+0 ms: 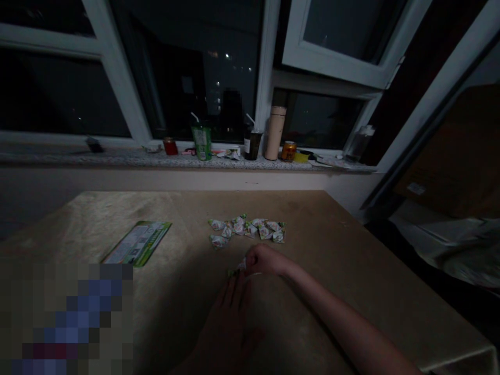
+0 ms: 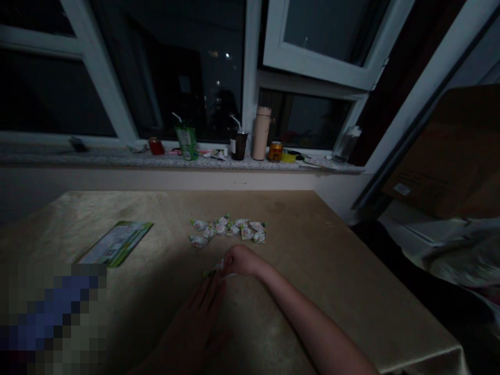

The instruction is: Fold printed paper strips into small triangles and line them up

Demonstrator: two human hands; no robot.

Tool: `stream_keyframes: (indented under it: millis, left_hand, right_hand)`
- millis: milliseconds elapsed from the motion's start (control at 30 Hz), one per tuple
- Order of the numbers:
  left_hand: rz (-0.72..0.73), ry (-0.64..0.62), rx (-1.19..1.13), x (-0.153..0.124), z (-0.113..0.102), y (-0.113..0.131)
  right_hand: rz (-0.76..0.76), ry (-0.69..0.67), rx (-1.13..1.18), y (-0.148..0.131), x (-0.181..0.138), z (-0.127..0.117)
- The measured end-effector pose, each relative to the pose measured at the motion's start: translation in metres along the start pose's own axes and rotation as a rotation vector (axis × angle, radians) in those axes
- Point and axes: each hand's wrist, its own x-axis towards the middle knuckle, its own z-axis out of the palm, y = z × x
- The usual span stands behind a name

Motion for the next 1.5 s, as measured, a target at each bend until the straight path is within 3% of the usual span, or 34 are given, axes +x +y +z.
stream_keyframes:
  millis: [333,733,933,1167,1500]
  left_hand:
    - [0.013,-0.005,-0.001,-0.003,0.006,-0.005]
    - [-0.006,-0.149,-0.098,0.006,-0.006,-0.008]
    - [-0.011,-0.136,-0.116,0.012,-0.008,-0.01]
    - [-0.076,-0.086,0.057,0.006,0.0,-0.003]
    - [-0.043,-0.211,0.054,0.016,-0.014,-0.007]
  right_hand:
    - [-0.007,-0.047,-0.019,0.0,0.001,-0.003]
    - [0.018,-0.117,-0.12,-0.013,0.002,-0.013]
    - [0.026,-0.103,-0.124,-0.015,-0.001,-0.013]
    - [0.05,-0.077,-0.113,-0.011,-0.001,-0.009]
    - [0.063,-0.048,-0.082,-0.009,-0.001,-0.008]
